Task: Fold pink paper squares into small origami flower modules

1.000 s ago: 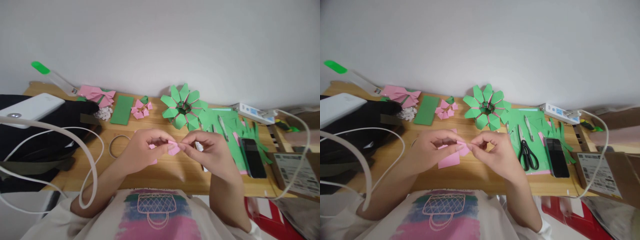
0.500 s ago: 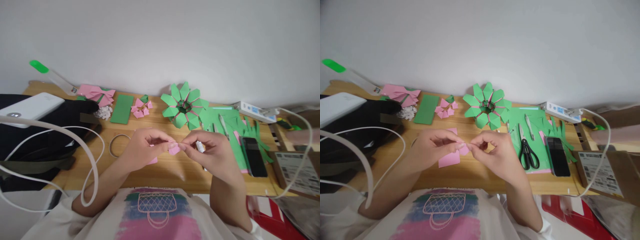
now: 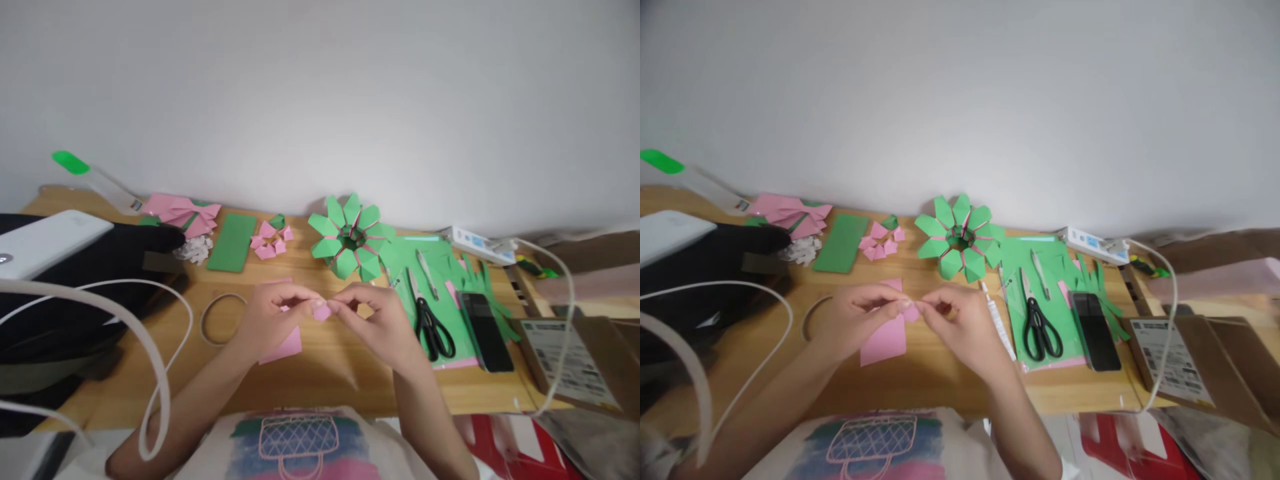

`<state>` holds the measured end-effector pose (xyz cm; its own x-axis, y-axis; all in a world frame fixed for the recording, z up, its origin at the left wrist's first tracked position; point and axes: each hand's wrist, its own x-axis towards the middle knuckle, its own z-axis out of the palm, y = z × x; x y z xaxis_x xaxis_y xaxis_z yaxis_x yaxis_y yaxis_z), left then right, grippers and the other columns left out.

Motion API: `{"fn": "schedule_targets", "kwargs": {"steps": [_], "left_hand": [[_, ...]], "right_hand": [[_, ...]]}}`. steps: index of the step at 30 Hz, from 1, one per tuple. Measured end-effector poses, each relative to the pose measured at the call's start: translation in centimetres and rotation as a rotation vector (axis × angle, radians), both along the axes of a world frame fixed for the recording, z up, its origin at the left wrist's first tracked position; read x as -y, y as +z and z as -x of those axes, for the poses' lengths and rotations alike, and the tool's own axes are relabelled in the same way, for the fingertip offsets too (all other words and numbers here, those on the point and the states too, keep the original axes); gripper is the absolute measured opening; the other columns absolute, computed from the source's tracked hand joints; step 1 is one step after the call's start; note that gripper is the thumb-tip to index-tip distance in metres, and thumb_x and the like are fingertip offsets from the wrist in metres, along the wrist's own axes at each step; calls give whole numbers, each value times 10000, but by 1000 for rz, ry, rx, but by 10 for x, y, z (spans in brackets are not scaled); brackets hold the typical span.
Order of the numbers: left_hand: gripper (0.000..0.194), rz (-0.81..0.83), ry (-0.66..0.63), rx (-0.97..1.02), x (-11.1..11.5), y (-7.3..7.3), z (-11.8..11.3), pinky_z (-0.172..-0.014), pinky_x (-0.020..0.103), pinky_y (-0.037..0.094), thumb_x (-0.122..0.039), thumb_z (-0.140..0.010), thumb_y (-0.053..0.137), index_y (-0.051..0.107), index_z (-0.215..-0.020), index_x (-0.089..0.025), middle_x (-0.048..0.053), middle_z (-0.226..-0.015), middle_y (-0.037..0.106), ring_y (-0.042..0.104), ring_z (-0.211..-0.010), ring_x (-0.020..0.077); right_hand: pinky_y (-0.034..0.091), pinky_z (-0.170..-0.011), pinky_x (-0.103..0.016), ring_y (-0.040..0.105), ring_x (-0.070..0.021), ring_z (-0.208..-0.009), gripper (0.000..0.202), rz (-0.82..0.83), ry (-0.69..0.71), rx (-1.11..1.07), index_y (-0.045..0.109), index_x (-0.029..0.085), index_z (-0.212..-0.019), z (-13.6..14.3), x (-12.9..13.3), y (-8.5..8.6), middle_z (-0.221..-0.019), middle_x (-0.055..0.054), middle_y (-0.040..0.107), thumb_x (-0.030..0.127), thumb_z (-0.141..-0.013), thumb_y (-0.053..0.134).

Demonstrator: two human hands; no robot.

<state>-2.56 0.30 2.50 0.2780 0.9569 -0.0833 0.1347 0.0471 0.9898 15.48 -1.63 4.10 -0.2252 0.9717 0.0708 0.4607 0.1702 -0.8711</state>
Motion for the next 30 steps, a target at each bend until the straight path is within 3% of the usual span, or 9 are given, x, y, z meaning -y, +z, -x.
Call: {"fn": "schedule_targets", "kwargs": {"steps": [6, 15, 21, 26, 30], "left_hand": [[184, -15, -6, -117, 0, -17, 8, -585, 239, 488, -280, -758, 575, 688, -645, -190, 21, -655, 726, 648, -624, 160], [220, -32, 126, -218, 3, -48, 27, -604, 262, 457, -343, -734, 566, 663, -622, -180, 37, -653, 702, 620, -649, 183], [260, 41, 139, -213, 6, -60, 49, -568, 269, 505, -405, -716, 611, 727, -638, -186, 40, -622, 730, 649, -579, 190], [475, 51, 291, -237, -3, -65, 74, -841, 377, 555, -526, -731, 609, 749, -980, -147, 109, -1007, 767, 714, -922, 281], [483, 38, 340, -299, -4, -69, 87, -884, 405, 541, -518, -757, 588, 735, -1014, -136, 131, -1047, 755, 712, -940, 293]], "right_hand": [[417, -567, -224, 573, -118, -596, 190, 21, 14, -7, 682, 185, -714, 14, -4, -27, -650, -6, 665, 267, -861, 595], [404, -578, -251, 530, -130, -597, 248, 10, -32, -31, 650, 171, -675, 46, -7, -73, -645, -27, 644, 299, -859, 543], [396, -512, -227, 514, -112, -522, 253, 82, -17, -103, 659, 175, -625, 59, -6, -87, -563, 0, 641, 336, -805, 585], [453, -563, -256, 558, -136, -577, 258, 88, -168, -163, 668, 165, -671, 70, -37, -91, -623, -16, 658, 358, -814, 574], [533, -725, -324, 635, -170, -764, 264, 118, -292, -187, 676, 135, -881, 92, -82, -100, -855, -58, 694, 354, -909, 532]]}}
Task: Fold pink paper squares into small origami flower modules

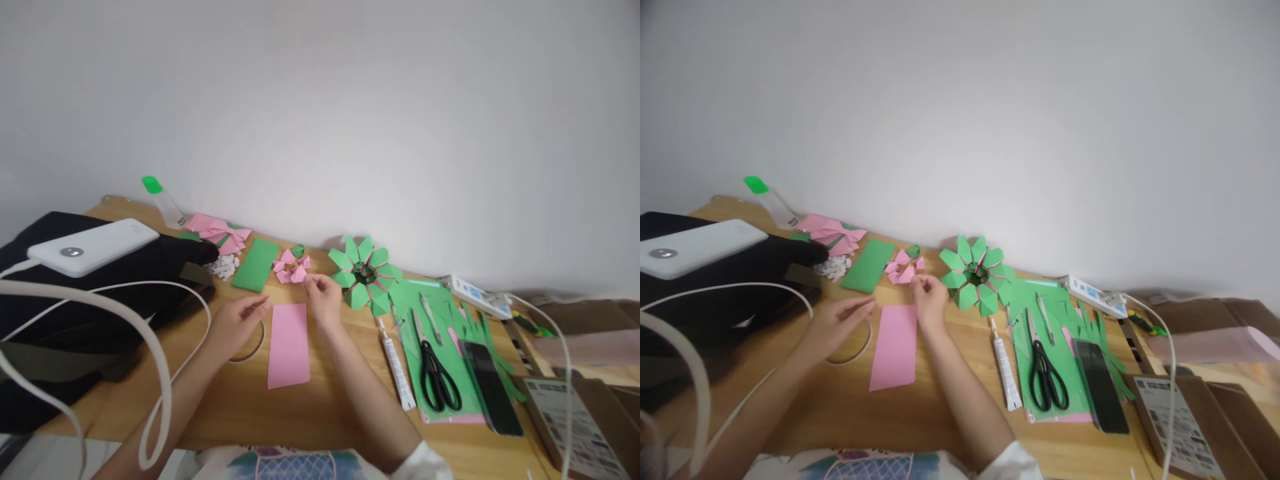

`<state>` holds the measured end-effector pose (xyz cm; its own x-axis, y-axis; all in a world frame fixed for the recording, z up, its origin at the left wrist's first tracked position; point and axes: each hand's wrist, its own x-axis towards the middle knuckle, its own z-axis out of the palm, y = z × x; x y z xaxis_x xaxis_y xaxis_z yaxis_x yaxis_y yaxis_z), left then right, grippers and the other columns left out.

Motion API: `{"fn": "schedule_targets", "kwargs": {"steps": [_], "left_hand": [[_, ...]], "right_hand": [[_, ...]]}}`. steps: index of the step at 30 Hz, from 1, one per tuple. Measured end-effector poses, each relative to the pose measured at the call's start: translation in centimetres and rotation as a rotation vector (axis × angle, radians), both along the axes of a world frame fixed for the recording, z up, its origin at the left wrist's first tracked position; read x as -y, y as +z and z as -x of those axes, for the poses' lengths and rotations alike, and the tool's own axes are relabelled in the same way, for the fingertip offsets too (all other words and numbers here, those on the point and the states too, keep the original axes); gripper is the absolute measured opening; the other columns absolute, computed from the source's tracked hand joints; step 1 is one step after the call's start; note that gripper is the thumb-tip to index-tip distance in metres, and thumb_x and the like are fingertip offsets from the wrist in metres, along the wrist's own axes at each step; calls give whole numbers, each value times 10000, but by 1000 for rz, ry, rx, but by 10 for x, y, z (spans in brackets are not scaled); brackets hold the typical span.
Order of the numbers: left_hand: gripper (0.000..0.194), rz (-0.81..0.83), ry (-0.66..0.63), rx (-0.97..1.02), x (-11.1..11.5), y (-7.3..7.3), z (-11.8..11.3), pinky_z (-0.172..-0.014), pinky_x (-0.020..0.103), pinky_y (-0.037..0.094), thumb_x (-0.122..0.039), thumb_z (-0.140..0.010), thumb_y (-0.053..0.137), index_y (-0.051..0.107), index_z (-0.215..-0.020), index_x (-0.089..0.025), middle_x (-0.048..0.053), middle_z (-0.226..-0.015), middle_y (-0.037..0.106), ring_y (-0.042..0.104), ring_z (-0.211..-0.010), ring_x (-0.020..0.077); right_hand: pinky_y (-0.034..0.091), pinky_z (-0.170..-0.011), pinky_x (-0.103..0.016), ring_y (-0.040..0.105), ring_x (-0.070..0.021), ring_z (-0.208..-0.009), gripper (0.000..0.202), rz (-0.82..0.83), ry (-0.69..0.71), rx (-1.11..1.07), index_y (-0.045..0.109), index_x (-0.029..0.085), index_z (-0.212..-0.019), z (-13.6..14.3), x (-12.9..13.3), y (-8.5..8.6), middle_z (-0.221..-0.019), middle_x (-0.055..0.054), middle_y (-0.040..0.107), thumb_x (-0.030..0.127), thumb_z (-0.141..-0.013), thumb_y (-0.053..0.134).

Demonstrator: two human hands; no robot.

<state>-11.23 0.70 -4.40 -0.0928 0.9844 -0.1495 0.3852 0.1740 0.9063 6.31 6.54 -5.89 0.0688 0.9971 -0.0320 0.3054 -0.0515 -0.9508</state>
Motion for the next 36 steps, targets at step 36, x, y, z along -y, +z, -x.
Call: {"fn": "schedule_targets", "kwargs": {"steps": [36], "left_hand": [[1003, -61, -779, -837, 26, -3, -5, -1171, 511, 116, -601, -632, 768, 411, -1435, -118, 176, -1546, 338, 214, -1457, 348]], "right_hand": [[304, -1128, -532, 355, -339, -1404, 797, -282, 699, 828, 477, 132, -1403, -47, 90, -22, -1498, -185, 420, 643, -799, 577]]}}
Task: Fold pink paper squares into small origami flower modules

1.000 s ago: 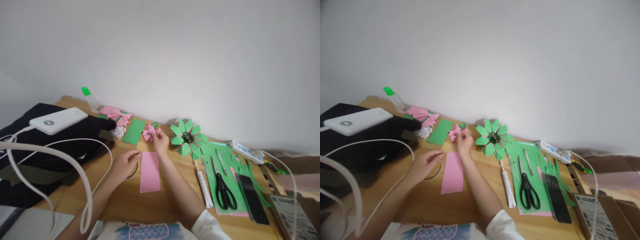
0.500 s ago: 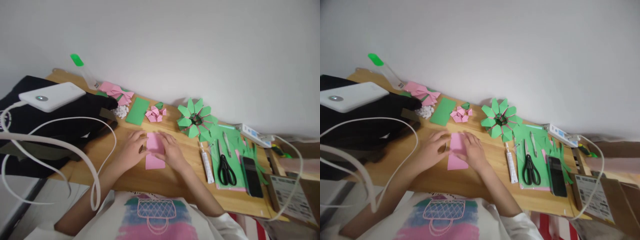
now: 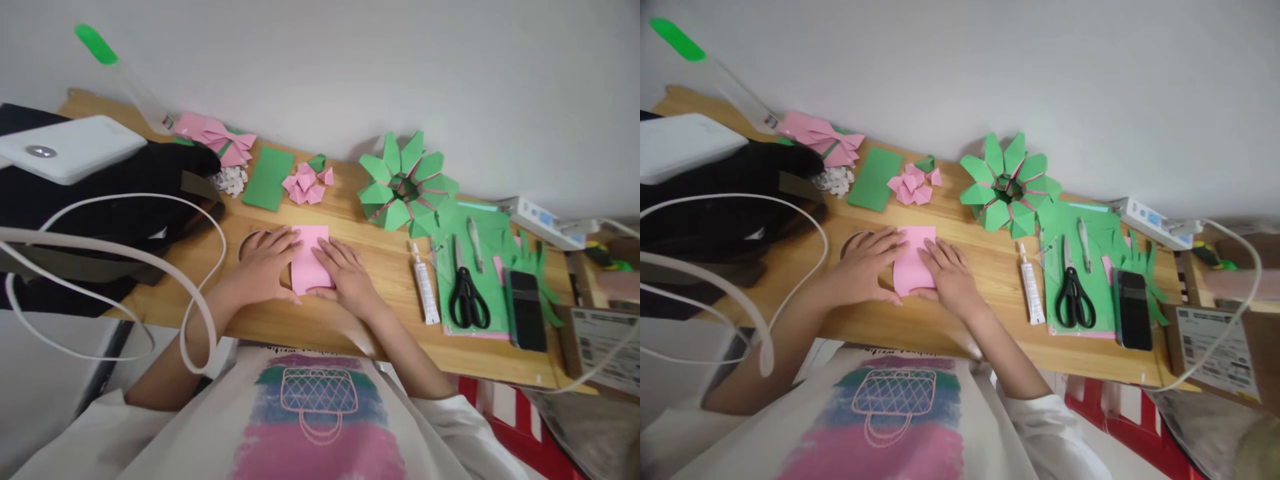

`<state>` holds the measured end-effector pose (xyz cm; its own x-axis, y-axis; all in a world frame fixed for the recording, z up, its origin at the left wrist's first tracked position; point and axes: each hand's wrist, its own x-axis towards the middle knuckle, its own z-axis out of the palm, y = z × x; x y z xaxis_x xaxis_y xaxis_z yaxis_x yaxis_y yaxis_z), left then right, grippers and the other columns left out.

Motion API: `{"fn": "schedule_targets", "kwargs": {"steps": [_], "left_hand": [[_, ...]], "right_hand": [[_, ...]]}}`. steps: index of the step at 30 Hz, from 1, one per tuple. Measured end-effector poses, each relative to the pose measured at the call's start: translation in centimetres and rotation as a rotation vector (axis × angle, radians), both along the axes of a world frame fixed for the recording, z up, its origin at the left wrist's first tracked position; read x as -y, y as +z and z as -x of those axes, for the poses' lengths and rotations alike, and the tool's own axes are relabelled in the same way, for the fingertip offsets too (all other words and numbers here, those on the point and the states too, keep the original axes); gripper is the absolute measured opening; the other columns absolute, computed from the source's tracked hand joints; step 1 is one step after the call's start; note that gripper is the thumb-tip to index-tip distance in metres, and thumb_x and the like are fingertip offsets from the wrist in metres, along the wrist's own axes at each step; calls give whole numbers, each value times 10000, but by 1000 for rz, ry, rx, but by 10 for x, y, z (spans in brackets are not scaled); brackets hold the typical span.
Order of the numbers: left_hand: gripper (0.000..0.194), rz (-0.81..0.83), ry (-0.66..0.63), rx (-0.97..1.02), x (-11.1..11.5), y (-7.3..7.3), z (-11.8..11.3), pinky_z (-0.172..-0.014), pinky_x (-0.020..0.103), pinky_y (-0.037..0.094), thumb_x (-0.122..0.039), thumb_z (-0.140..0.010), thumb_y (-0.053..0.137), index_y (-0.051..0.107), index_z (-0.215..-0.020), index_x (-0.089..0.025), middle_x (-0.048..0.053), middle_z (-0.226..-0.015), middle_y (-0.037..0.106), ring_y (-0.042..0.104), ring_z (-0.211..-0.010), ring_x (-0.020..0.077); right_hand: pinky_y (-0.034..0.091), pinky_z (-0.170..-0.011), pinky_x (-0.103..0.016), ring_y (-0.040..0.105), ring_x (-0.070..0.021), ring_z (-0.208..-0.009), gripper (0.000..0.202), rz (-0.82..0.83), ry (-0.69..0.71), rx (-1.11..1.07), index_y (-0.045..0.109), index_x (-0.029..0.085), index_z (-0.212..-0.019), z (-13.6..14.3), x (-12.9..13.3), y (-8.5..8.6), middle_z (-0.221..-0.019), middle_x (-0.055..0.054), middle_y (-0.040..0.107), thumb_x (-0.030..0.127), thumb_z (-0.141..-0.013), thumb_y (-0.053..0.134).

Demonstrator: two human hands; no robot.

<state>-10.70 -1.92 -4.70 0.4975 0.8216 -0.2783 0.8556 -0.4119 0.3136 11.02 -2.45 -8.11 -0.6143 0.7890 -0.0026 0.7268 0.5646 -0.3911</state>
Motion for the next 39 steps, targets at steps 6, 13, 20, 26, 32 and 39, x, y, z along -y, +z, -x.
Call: {"fn": "schedule_targets", "kwargs": {"steps": [6, 13, 20, 26, 32, 39], "left_hand": [[899, 7, -37, -38, -4, 1, 3, -1161, 511, 158, -523, -670, 782, 447, -1419, -156, 161, -1557, 322, 223, -1457, 332], [752, -24, -68, 64, -13, -4, 13, -1128, 525, 232, -502, -652, 808, 581, -1310, -218, 150, -1511, 411, 320, -1410, 339], [649, -104, -15, 115, -11, -2, 4, -1102, 533, 262, -494, -625, 825, 664, -1173, -185, 157, -1397, 535, 428, -1314, 361], [234, -179, 111, 255, -13, -9, -2, -1032, 516, 339, -284, -714, 782, 724, -933, -223, 95, -1260, 633, 527, -1203, 320], [52, -240, 169, 372, -15, -16, -6, -1023, 496, 362, -217, -737, 750, 719, -778, -226, 58, -1157, 684, 564, -1167, 293], [540, -90, 613, 858, -4, 0, -11, -1016, 483, 415, -427, -689, 725, 633, -1150, -162, 143, -1280, 610, 554, -1181, 311]], "right_hand": [[330, -1103, -515, 384, -326, -1382, 723, -24, -14, -33, 507, 156, -1379, 0, -2, 0, -1480, -164, 454, 623, -829, 557], [359, -1067, -477, 460, -309, -1316, 592, -25, -72, -117, 584, 164, -1299, 0, -5, -4, -1407, -141, 547, 551, -851, 584], [372, -1044, -458, 530, -296, -1225, 524, 24, -199, -323, 613, 182, -1250, 11, -9, -5, -1290, -135, 636, 518, -849, 607], [481, -851, -369, 613, -246, -1013, 492, 32, -474, -479, 616, 133, -1147, 11, -4, 4, -1126, -159, 671, 529, -926, 426], [335, -511, -257, 440, -115, -476, 390, 222, -553, -583, 593, 190, -554, 12, -1, 12, -499, 14, 522, 454, -841, 578], [430, -549, -253, 512, -122, -573, 367, 445, -539, -899, 632, 188, -644, 12, 6, 28, -613, -6, 601, 533, -771, 635]]}}
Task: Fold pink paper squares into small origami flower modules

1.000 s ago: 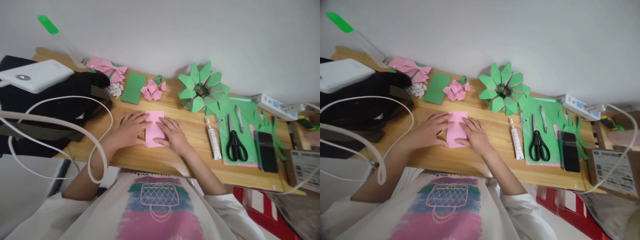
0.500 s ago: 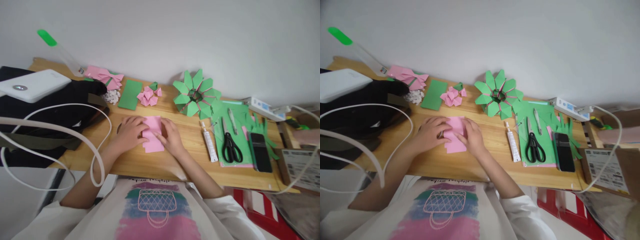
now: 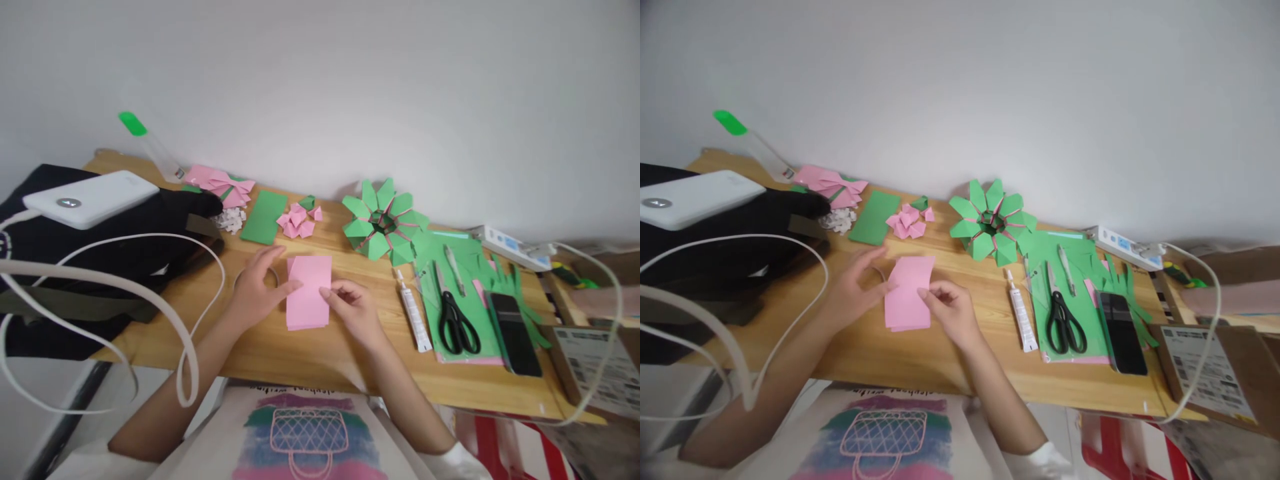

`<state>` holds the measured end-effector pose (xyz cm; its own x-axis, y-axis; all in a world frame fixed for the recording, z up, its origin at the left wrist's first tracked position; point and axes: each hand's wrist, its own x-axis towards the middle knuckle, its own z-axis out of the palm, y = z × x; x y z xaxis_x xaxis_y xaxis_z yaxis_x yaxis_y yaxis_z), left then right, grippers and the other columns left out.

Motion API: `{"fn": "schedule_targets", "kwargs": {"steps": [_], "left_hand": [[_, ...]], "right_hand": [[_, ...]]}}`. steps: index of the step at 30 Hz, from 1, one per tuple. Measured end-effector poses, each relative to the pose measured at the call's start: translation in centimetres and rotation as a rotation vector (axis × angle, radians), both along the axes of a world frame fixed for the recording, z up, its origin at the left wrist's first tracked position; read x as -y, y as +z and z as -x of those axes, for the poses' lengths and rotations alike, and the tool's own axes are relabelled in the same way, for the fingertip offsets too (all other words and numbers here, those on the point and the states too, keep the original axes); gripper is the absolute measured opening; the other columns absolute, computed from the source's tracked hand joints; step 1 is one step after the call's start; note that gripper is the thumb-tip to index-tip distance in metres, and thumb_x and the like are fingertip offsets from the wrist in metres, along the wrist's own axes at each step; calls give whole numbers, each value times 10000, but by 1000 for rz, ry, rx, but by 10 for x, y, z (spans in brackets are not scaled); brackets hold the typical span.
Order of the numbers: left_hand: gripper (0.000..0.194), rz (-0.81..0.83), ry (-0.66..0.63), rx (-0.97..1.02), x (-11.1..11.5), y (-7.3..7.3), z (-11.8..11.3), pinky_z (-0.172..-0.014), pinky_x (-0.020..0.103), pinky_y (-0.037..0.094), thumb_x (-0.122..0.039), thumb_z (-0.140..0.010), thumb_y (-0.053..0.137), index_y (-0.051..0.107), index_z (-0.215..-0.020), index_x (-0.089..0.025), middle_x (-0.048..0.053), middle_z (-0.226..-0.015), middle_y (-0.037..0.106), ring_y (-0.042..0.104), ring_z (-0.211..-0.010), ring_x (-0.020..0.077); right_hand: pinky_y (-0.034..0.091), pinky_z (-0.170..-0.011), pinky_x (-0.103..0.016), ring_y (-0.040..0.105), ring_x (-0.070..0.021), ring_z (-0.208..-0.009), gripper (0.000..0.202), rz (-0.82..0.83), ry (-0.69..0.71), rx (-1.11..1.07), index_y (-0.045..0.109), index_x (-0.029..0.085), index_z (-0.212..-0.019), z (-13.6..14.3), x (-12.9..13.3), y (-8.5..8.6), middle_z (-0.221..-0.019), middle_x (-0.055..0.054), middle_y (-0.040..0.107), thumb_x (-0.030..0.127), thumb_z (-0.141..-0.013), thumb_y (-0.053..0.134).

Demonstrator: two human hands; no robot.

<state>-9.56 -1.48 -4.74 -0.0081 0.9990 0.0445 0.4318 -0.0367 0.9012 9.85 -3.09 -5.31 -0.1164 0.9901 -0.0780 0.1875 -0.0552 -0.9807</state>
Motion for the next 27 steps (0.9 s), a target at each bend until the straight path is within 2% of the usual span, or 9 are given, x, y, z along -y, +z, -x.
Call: {"fn": "schedule_targets", "kwargs": {"steps": [2, 4, 9, 14, 18, 21, 23, 25, 27], "left_hand": [[396, 110, -9, 155, 3, 7, -5, -857, 430, 513, -482, -729, 654, 688, -955, -158, 109, -1021, 713, 655, -936, 272], [320, 166, -85, 213, 6, 14, -12, -698, 350, 541, -479, -726, 654, 683, -758, -162, 65, -788, 718, 662, -748, 227], [224, 272, -179, 363, 13, 22, -30, -530, 245, 494, -376, -719, 690, 655, -675, -159, 21, -621, 649, 614, -616, 167], [278, 400, -231, 538, 12, 27, -35, -450, 227, 486, -401, -698, 679, 688, -825, -154, 13, -644, 642, 585, -503, 128], [398, 542, -280, 661, 12, 31, -38, -433, 241, 485, -502, -778, 575, 705, -941, -163, 58, -732, 693, 610, -508, 141], [312, 605, -398, 614, 14, 35, -43, -508, 221, 490, -431, -694, 732, 732, -854, -163, 56, -746, 720, 641, -599, 145], [300, 612, -430, 588, 16, 37, -47, -551, 215, 492, -345, -614, 807, 738, -837, -156, 48, -755, 733, 651, -638, 146], [319, 565, -338, 602, 17, 38, -51, -559, 216, 491, -331, -589, 821, 729, -829, -142, 51, -768, 742, 653, -642, 145], [330, 492, -189, 628, 17, 38, -54, -568, 218, 498, -346, -593, 820, 702, -819, -138, 51, -790, 745, 657, -653, 142]], "right_hand": [[434, -543, -244, 511, -110, -558, 337, 37, -4, -76, 653, 186, -685, -4, 6, 7, -612, 3, 611, 515, -754, 670], [426, -534, -231, 502, -96, -543, 300, 62, -21, -132, 676, 184, -751, -8, 12, 13, -602, 19, 606, 482, -734, 707], [401, -523, -210, 485, -77, -518, 271, 104, -92, -234, 687, 182, -881, -17, 21, 19, -582, 44, 593, 414, -745, 724], [421, -535, -211, 531, -87, -553, 257, 113, -147, -324, 676, 206, -827, -27, 27, 22, -646, 27, 644, 439, -731, 731], [379, -463, -191, 515, -81, -501, 228, 156, -91, -343, 698, 207, -754, -34, 27, 30, -627, 25, 646, 418, -699, 762], [380, -451, -193, 530, -91, -496, 249, 192, -11, -326, 732, 192, -752, -36, 25, 35, -622, 5, 664, 415, -660, 796], [401, -467, -200, 545, -99, -509, 302, 205, -23, -320, 745, 195, -835, -36, 23, 36, -628, 0, 670, 467, -704, 757], [434, -494, -216, 578, -118, -552, 386, 199, -107, -326, 739, 197, -899, -36, 23, 35, -673, -18, 690, 554, -785, 650], [461, -511, -238, 599, -137, -579, 477, 165, -179, -330, 735, 191, -858, -35, 25, 34, -687, -35, 696, 625, -836, 537]]}}
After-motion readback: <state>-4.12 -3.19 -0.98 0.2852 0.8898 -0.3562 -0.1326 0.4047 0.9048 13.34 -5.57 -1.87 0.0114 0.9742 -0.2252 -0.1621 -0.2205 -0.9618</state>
